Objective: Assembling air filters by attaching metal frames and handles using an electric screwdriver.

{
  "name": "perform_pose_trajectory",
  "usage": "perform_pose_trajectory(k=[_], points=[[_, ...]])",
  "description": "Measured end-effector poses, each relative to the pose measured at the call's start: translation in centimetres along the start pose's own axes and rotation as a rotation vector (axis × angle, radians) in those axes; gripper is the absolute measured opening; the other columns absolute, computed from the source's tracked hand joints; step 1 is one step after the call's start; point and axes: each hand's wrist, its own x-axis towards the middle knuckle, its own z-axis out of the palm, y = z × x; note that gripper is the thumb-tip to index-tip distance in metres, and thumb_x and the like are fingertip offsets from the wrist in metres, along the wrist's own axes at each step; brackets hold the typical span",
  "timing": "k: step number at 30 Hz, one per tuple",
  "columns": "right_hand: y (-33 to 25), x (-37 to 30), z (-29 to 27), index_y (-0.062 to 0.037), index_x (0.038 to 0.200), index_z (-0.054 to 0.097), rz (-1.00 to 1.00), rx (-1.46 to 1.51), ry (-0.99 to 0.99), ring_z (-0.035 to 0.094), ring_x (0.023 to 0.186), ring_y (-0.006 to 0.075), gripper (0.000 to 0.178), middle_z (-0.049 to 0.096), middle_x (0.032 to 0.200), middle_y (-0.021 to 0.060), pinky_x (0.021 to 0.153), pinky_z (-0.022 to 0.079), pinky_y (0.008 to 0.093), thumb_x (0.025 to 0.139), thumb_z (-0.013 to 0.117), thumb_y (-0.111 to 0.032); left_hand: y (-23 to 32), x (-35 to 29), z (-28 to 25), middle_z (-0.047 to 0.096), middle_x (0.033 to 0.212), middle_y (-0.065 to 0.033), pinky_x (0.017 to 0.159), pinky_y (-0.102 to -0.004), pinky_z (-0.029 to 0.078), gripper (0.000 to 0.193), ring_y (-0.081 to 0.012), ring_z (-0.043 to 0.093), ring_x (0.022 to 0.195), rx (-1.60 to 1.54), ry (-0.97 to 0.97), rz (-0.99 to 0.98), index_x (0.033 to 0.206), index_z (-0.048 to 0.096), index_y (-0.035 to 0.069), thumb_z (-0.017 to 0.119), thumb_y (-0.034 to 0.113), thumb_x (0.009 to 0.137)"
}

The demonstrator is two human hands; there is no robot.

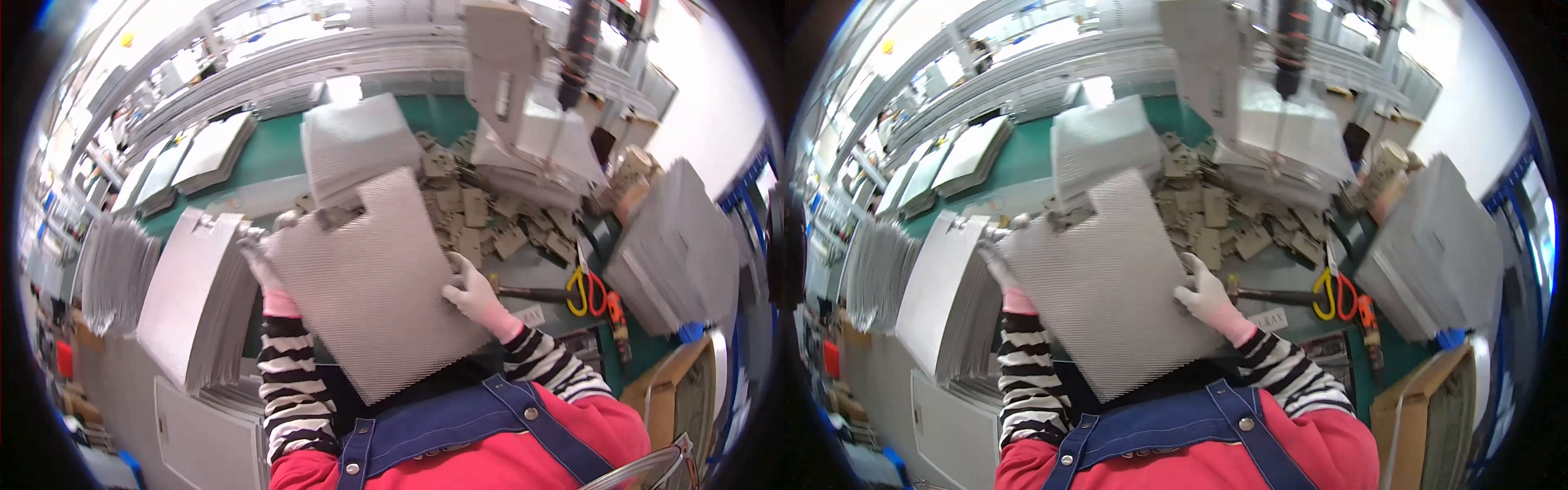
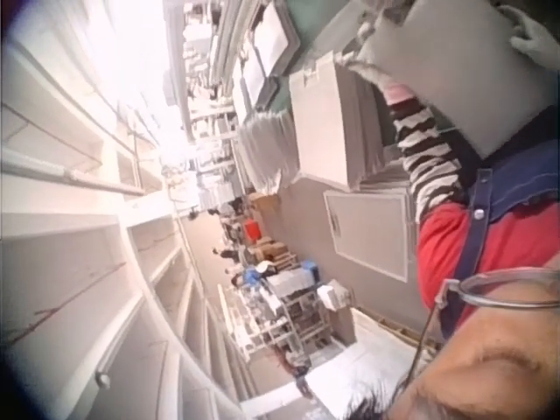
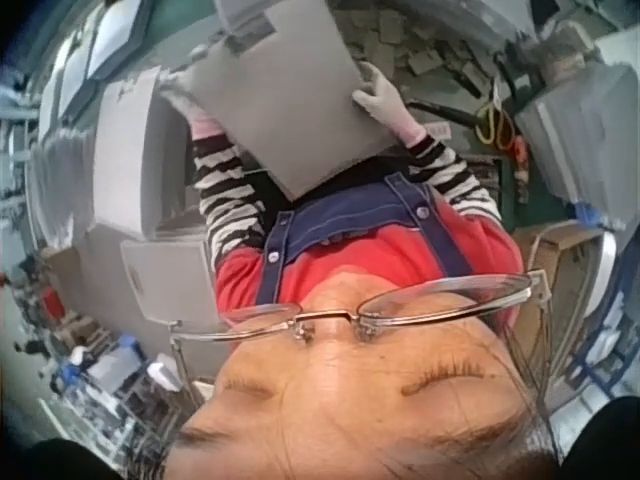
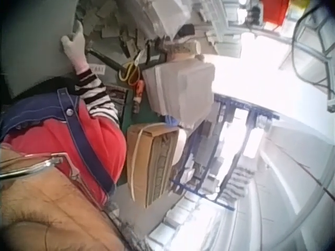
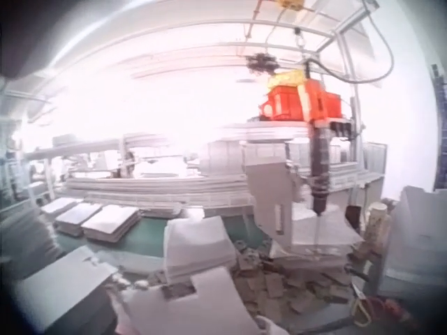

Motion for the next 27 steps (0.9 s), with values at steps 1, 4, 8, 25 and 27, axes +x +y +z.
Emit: perform_pose_trajectory(k=[1, 4, 8, 25, 27], points=[[-0.5, -0.1, -0.7, -0.0001, 0.127, 0.044, 0.007, -0.213, 0.045, 0.062, 0.087, 0.0219, 0.062, 0.063, 0.100, 0.0156, 0.075, 0.048, 0.0321, 0.075, 0.064, -0.027, -0.3, -0.3, 2.8, 0.050, 0.116, -0.0221, 0.087, -0.0489, 0.046, 0.072, -0.0344, 0.050, 0.104, -0.057, -0.220, -0.051, 0.100, 0.056, 0.007, 0.048, 0.074, 0.075], [-2.4, -0.5, -1.8, -0.0021, 0.098, 0.065, -0.028, -0.320, 0.012, 0.062, 0.080, 0.0210, 0.043, 0.063, 0.096, 0.0117, 0.070, 0.049, 0.0320, 0.074, 0.069, -0.037, 3.0, -2.9, 6.3, 0.052, 0.110, -0.0241, 0.085, -0.0478, 0.046, 0.068, -0.0359, 0.054, 0.094, -0.065, -0.397, 0.030, 0.103, 0.054, 0.007, 0.051, 0.070, 0.076], [0.0, -0.7, -1.5, 0.0020, 0.110, 0.054, -0.153, 0.163, -0.382, 0.057, 0.087, 0.0169, 0.040, 0.057, 0.101, 0.0097, 0.081, 0.045, 0.0302, 0.083, 0.064, -0.025, 6.3, -4.5, 10.1, 0.047, 0.117, -0.0251, 0.088, -0.0499, 0.045, 0.090, -0.0336, 0.053, 0.098, 0.034, -0.495, 0.208, 0.130, 0.040, 0.005, 0.061, 0.068, 0.070], [0.8, 1.9, -13.0, -0.0128, 0.076, 0.059, -0.667, -1.532, 0.079, 0.059, 0.071, 0.0235, 0.005, 0.059, 0.074, 0.0052, 0.060, 0.047, 0.0372, 0.074, 0.056, -0.017, -3.5, -6.2, 10.7, 0.047, 0.124, -0.0232, 0.098, -0.0470, 0.038, 0.065, -0.0319, 0.049, 0.111, 0.167, -0.635, -0.267, 0.118, 0.052, 0.005, 0.075, 0.043, 0.071], [2.2, 4.8, -11.9, -0.0115, 0.077, 0.059, -0.603, -1.634, -0.101, 0.059, 0.072, 0.0229, 0.007, 0.058, 0.073, 0.0049, 0.060, 0.047, 0.0352, 0.074, 0.056, -0.017, -3.4, -6.6, 11.0, 0.047, 0.124, -0.0233, 0.098, -0.0475, 0.038, 0.065, -0.0326, 0.049, 0.111, 0.174, -0.601, -0.254, 0.117, 0.052, 0.005, 0.075, 0.044, 0.071]])
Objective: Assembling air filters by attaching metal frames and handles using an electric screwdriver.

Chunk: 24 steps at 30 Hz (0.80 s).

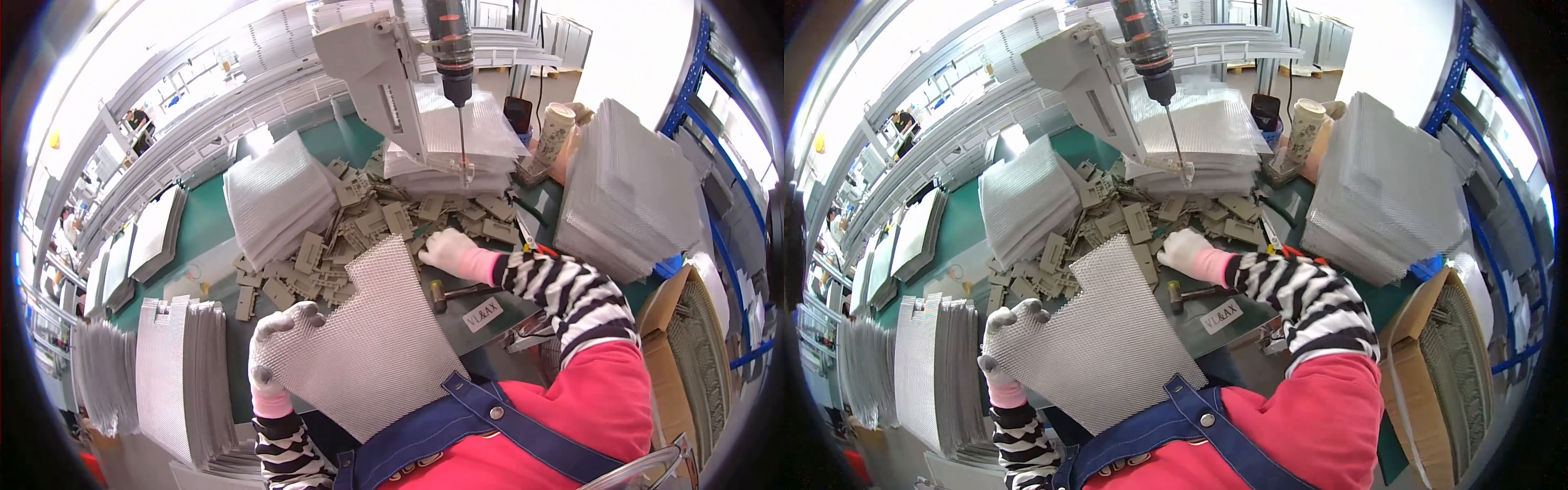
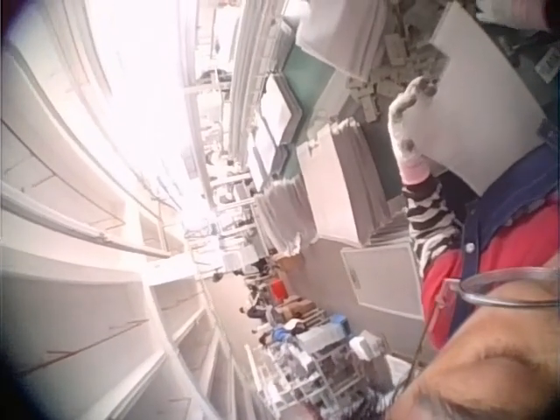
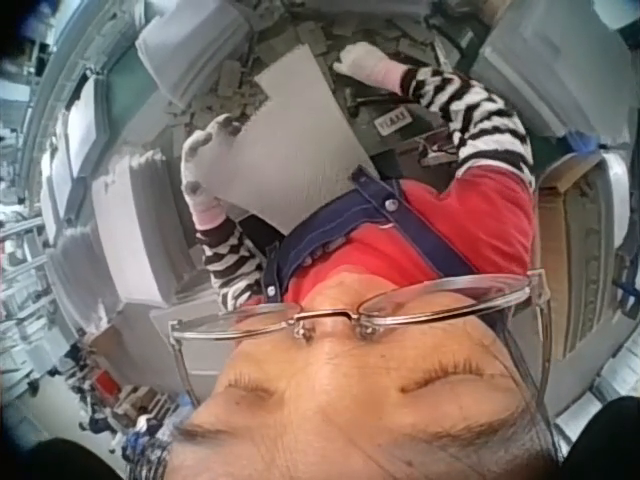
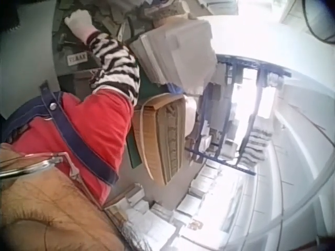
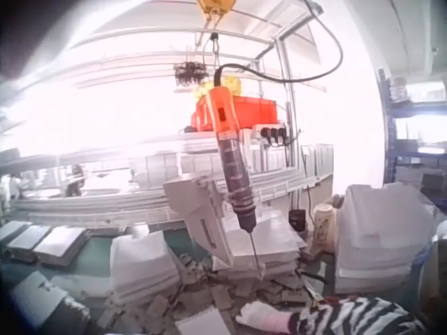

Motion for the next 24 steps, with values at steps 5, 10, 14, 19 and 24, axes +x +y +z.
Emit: perform_pose_trajectory(k=[5, 10, 14, 19, 24], points=[[1.7, 1.6, -1.4, -0.0105, 0.090, 0.058, 0.239, 0.233, 0.127, 0.060, 0.080, 0.0283, 0.021, 0.061, 0.084, 0.0098, 0.067, 0.048, 0.0386, 0.070, 0.056, -0.011, 0.1, -0.4, -0.1, 0.047, 0.123, -0.0236, 0.097, -0.0478, 0.037, 0.062, -0.0343, 0.048, 0.111, -0.016, 0.044, 0.016, 0.114, 0.053, 0.005, 0.073, 0.046, 0.072], [0.6, -5.1, -1.4, -0.0095, 0.114, 0.053, 0.600, 0.756, 0.394, 0.060, 0.082, 0.0295, 0.041, 0.059, 0.092, 0.0121, 0.074, 0.049, 0.0390, 0.073, 0.058, -0.005, -0.2, -0.1, -1.8, 0.047, 0.121, -0.0205, 0.096, -0.0482, 0.033, 0.065, -0.0338, 0.040, 0.111, -0.002, 0.034, 0.025, 0.107, 0.051, 0.010, 0.064, 0.063, 0.071], [0.1, -7.4, -2.0, -0.0130, 0.102, 0.059, 0.527, 0.451, 0.102, 0.061, 0.080, 0.0294, 0.025, 0.059, 0.092, 0.0118, 0.069, 0.049, 0.0385, 0.078, 0.061, -0.015, -0.5, -0.3, -2.8, 0.046, 0.123, -0.0232, 0.094, -0.0515, 0.038, 0.072, -0.0376, 0.045, 0.111, -0.100, 0.012, -0.004, 0.118, 0.047, 0.015, 0.065, 0.064, 0.069], [0.0, -1.2, -16.1, 0.0038, 0.105, 0.055, 0.378, 1.330, 0.554, 0.060, 0.068, 0.0129, 0.030, 0.064, 0.082, 0.0083, 0.061, 0.048, 0.0269, 0.084, 0.056, -0.017, -0.9, -0.7, -3.2, 0.039, 0.130, -0.0289, 0.095, -0.0528, 0.039, 0.100, -0.0385, 0.047, 0.113, -0.220, -0.044, -0.023, 0.143, 0.024, 0.017, 0.067, 0.065, 0.066], [-0.7, 8.2, -22.1, 0.0086, 0.105, 0.053, 0.088, 1.321, -0.464, 0.063, 0.068, 0.0160, 0.036, 0.064, 0.085, 0.0129, 0.062, 0.052, 0.0273, 0.087, 0.049, -0.022, -1.2, -0.9, -3.7, 0.037, 0.131, -0.0310, 0.097, -0.0527, 0.038, 0.109, -0.0377, 0.047, 0.114, -0.353, -0.098, -0.045, 0.144, 0.020, 0.017, 0.064, 0.073, 0.062]])
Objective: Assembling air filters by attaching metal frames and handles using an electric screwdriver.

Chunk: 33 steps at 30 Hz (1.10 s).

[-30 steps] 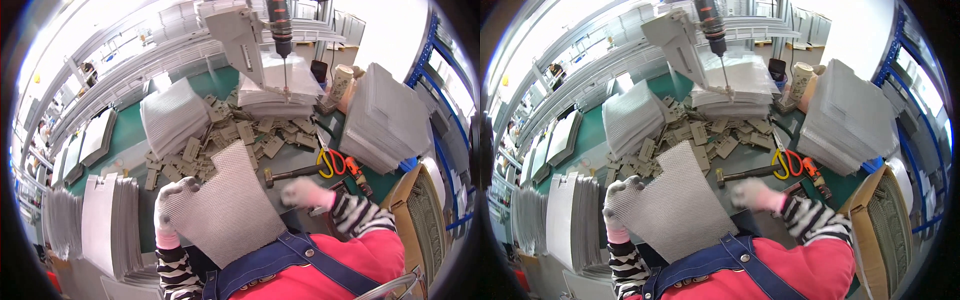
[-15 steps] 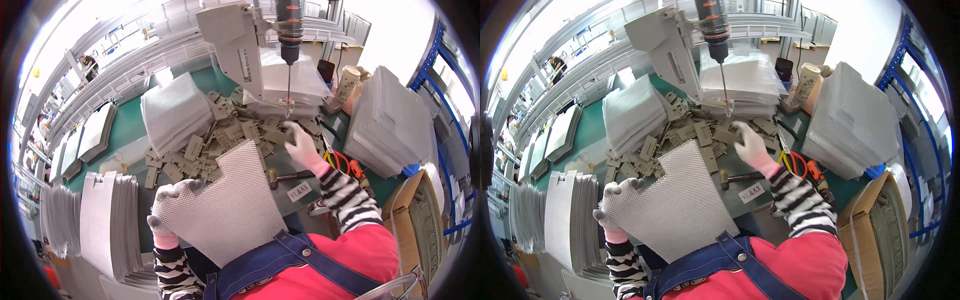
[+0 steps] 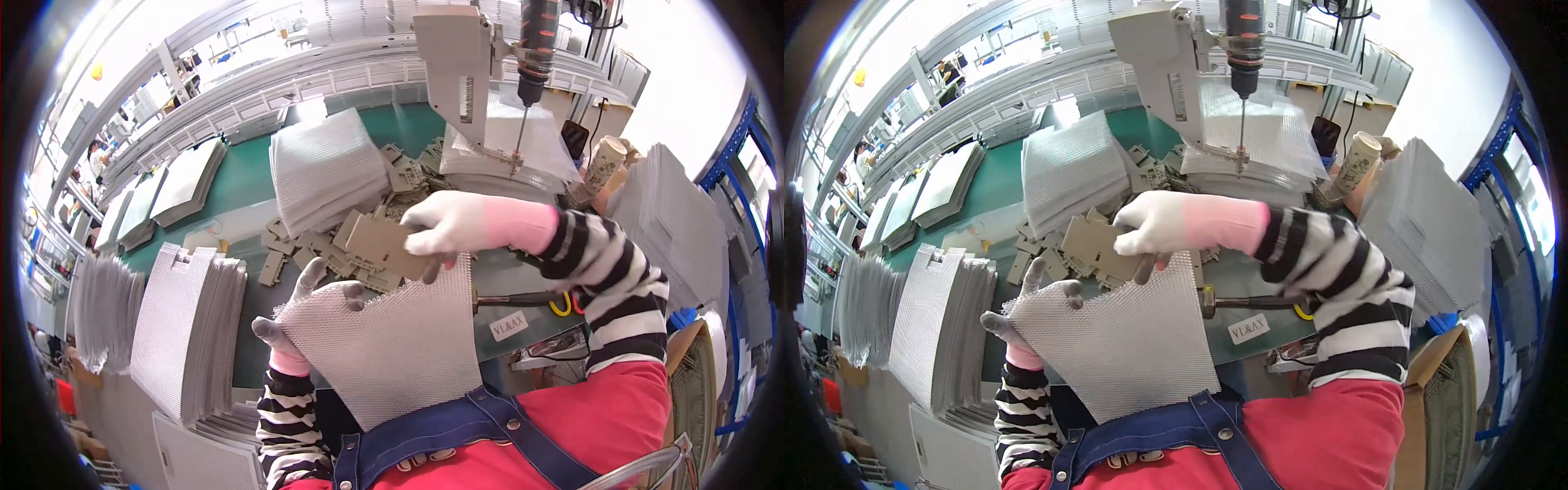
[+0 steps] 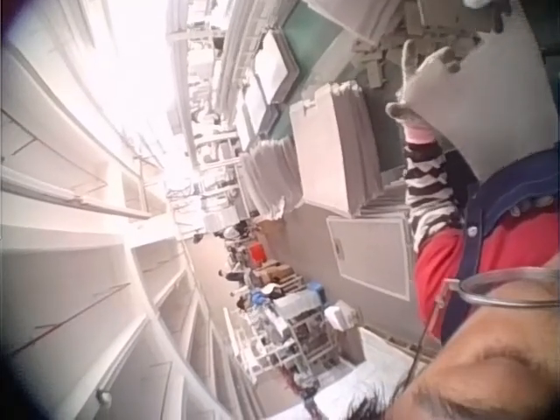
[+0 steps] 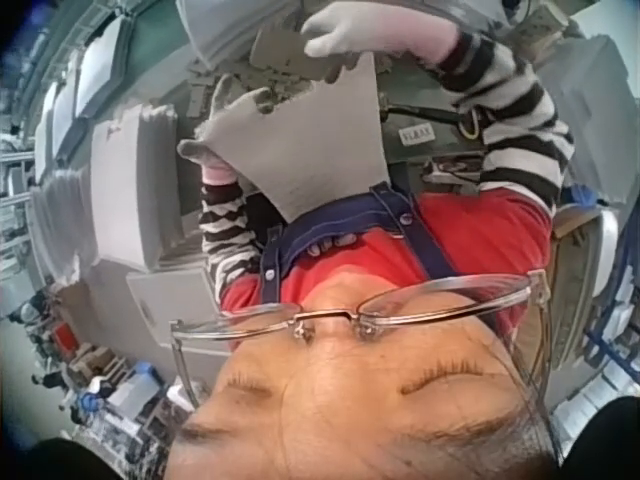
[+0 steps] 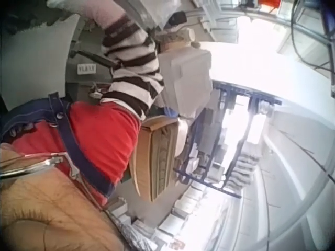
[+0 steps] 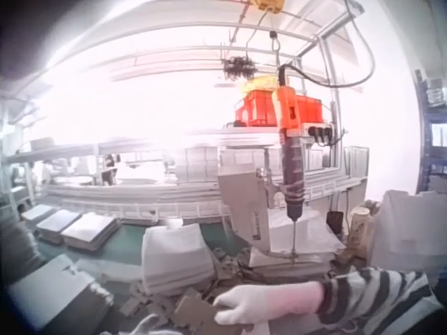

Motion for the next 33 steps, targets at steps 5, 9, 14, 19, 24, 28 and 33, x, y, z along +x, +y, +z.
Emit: perform_pose_trajectory(k=[5, 9, 14, 19, 24, 28, 33], points=[[0.8, 4.0, -0.2, 0.0095, 0.111, 0.047, 0.061, -0.069, 0.016, 0.065, 0.064, 0.0184, 0.037, 0.061, 0.087, 0.0160, 0.057, 0.053, 0.0285, 0.092, 0.041, -0.021, -0.5, 0.5, 0.0, 0.046, 0.115, -0.0282, 0.091, -0.0483, 0.042, 0.114, -0.0352, 0.051, 0.102, -0.055, 0.235, 0.025, 0.141, 0.023, 0.005, 0.068, 0.071, 0.059], [0.5, 4.0, -0.7, 0.0066, 0.113, 0.045, 0.003, -0.048, -0.067, 0.066, 0.066, 0.0172, 0.034, 0.062, 0.086, 0.0153, 0.057, 0.052, 0.0281, 0.093, 0.040, -0.020, -0.1, 0.6, 0.2, 0.047, 0.115, -0.0281, 0.091, -0.0476, 0.042, 0.112, -0.0352, 0.051, 0.103, -0.053, 0.234, 0.007, 0.141, 0.023, 0.005, 0.068, 0.070, 0.060], [0.8, 4.6, -0.9, 0.0025, 0.108, 0.045, -0.077, -0.212, -0.165, 0.066, 0.066, 0.0170, 0.026, 0.063, 0.079, 0.0133, 0.060, 0.052, 0.0287, 0.092, 0.040, -0.017, -0.2, 0.7, 0.7, 0.049, 0.114, -0.0266, 0.090, -0.0472, 0.043, 0.107, -0.0347, 0.051, 0.102, 0.006, 0.298, -0.005, 0.140, 0.024, 0.004, 0.067, 0.067, 0.065], [0.8, 4.2, -1.1, 0.0051, 0.110, 0.046, -0.042, -0.074, -0.127, 0.067, 0.070, 0.0193, 0.030, 0.060, 0.085, 0.0146, 0.057, 0.051, 0.0295, 0.093, 0.043, -0.019, -0.2, 0.9, 2.2, 0.050, 0.111, -0.0238, 0.087, -0.0459, 0.043, 0.107, -0.0326, 0.051, 0.099, 0.054, 0.339, 0.019, 0.139, 0.023, 0.002, 0.062, 0.070, 0.066], [0.4, 4.2, -1.0, 0.0050, 0.113, 0.046, -0.038, -0.093, -0.103, 0.067, 0.070, 0.0193, 0.032, 0.062, 0.091, 0.0155, 0.060, 0.051, 0.0301, 0.093, 0.042, -0.019, 0.1, 0.5, 2.3, 0.048, 0.113, -0.0251, 0.090, -0.0466, 0.043, 0.104, -0.0339, 0.050, 0.103, -0.016, 0.274, 0.030, 0.138, 0.024, 0.002, 0.067, 0.064, 0.067], [-0.3, 3.6, -0.8, 0.0028, 0.112, 0.047, -0.052, -0.190, -0.168, 0.067, 0.068, 0.0189, 0.029, 0.062, 0.087, 0.0137, 0.065, 0.051, 0.0305, 0.092, 0.043, -0.018, 0.0, 0.6, 2.8, 0.046, 0.114, -0.0248, 0.090, -0.0467, 0.042, 0.103, -0.0334, 0.049, 0.104, -0.013, 0.290, 0.039, 0.138, 0.025, 0.000, 0.065, 0.065, 0.068], [-0.4, 4.5, 0.3, 0.0017, 0.105, 0.049, -0.057, -0.293, -0.107, 0.065, 0.063, 0.0194, 0.024, 0.061, 0.079, 0.0145, 0.062, 0.051, 0.0331, 0.090, 0.045, -0.017, 4.3, 0.7, 1.6, 0.038, 0.134, -0.0246, 0.100, -0.0375, 0.037, 0.097, -0.0298, 0.044, 0.120, 0.432, 0.373, -0.037, 0.138, 0.024, -0.005, 0.056, 0.063, 0.077]])
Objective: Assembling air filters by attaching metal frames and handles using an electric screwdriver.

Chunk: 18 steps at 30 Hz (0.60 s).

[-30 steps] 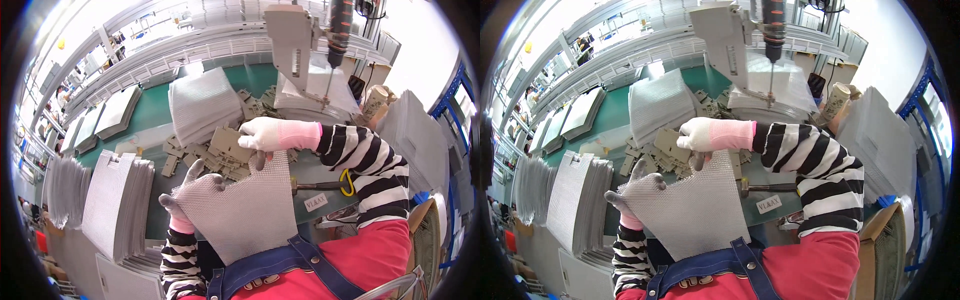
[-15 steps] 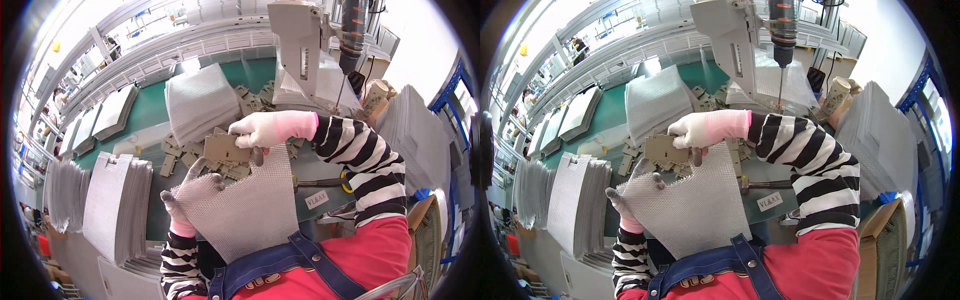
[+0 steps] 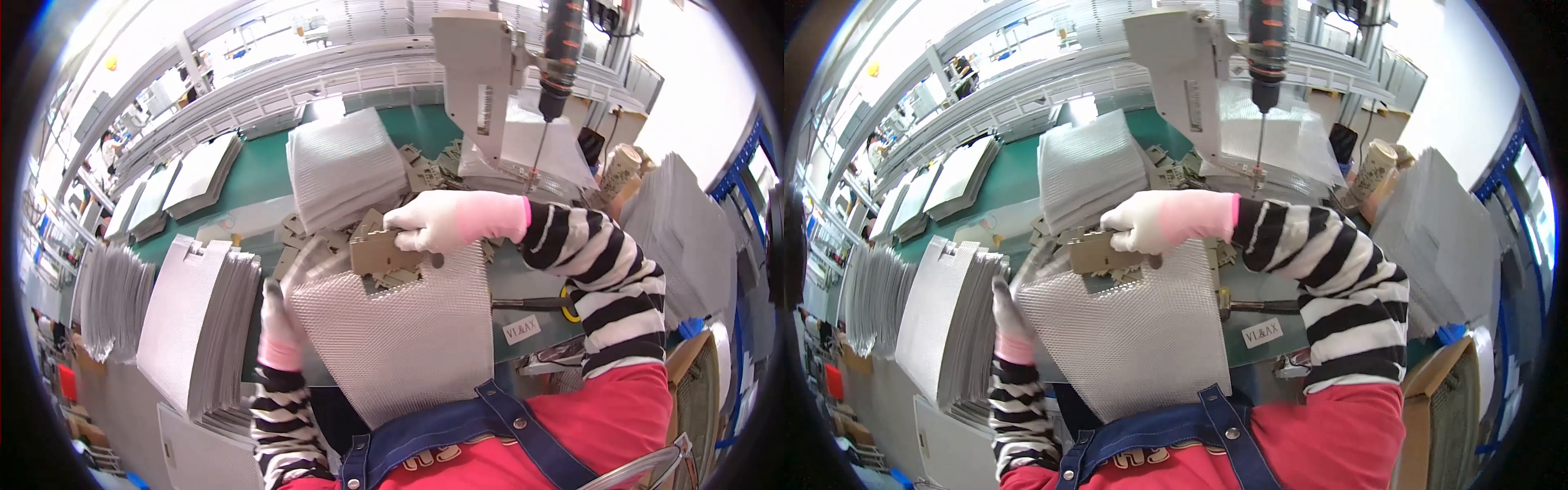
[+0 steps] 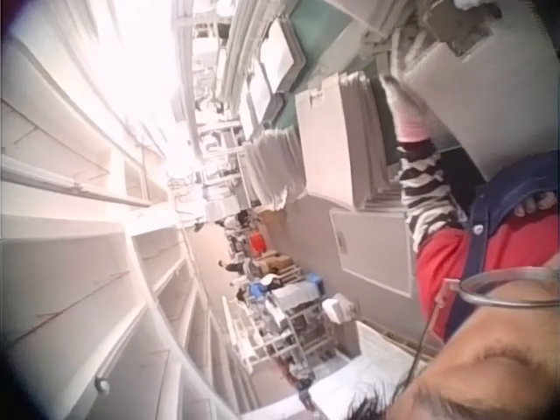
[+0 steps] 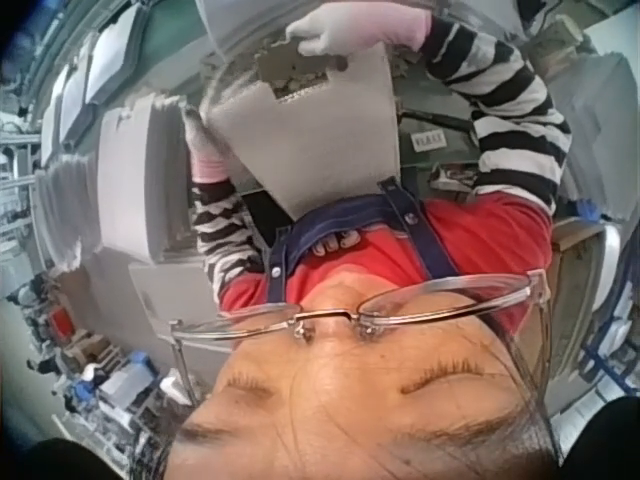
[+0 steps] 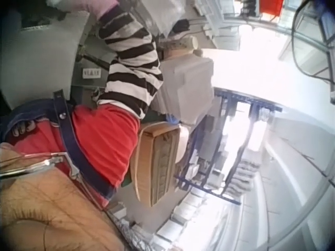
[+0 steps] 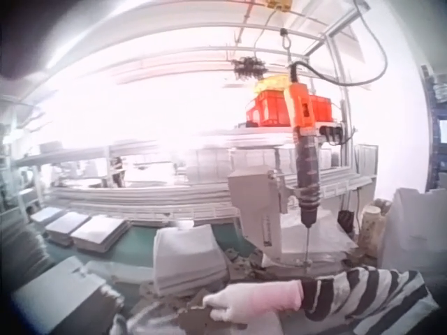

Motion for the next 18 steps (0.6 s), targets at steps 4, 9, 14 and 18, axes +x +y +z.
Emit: perform_pose_trajectory(k=[4, 9, 14, 18], points=[[-0.5, -0.1, 0.7, 0.0009, 0.101, 0.050, -0.087, -0.163, 0.092, 0.065, 0.061, 0.0196, 0.022, 0.061, 0.075, 0.0136, 0.062, 0.050, 0.0333, 0.091, 0.043, -0.018, 7.1, 2.7, 4.2, 0.055, 0.117, -0.0195, 0.093, -0.0330, 0.042, 0.058, -0.0271, 0.054, 0.110, 1.381, -0.027, -0.124, 0.121, 0.050, -0.001, 0.065, 0.023, 0.071], [-1.7, -0.5, 0.1, 0.0027, 0.100, 0.051, 0.041, -0.123, 0.051, 0.062, 0.078, 0.0306, 0.028, 0.062, 0.083, 0.0201, 0.073, 0.047, 0.0401, 0.092, 0.042, -0.022, 5.7, 4.9, 5.9, 0.062, 0.069, -0.0162, 0.064, -0.0349, 0.047, 0.027, -0.0301, 0.061, 0.066, 1.480, -0.141, -0.374, 0.086, 0.064, -0.003, 0.061, 0.020, 0.072], [-0.8, 0.8, -0.6, 0.0024, 0.099, 0.049, 0.083, -0.119, -0.039, 0.066, 0.063, 0.0194, 0.022, 0.062, 0.078, 0.0158, 0.065, 0.050, 0.0347, 0.092, 0.041, -0.017, 5.6, 5.2, 4.2, 0.060, 0.067, -0.0145, 0.061, -0.0311, 0.046, 0.027, -0.0203, 0.058, 0.061, 1.292, -0.135, -0.456, 0.090, 0.064, -0.002, 0.061, 0.020, 0.075], [-0.8, 2.1, -0.5, 0.0025, 0.099, 0.051, -0.119, -0.559, -0.054, 0.064, 0.075, 0.0293, 0.026, 0.062, 0.081, 0.0175, 0.070, 0.049, 0.0399, 0.089, 0.045, -0.021, 5.2, 4.9, 4.5, 0.060, 0.067, -0.0149, 0.062, -0.0309, 0.046, 0.024, -0.0213, 0.059, 0.062, 1.419, -0.059, -0.383, 0.088, 0.065, -0.002, 0.060, 0.019, 0.076]])
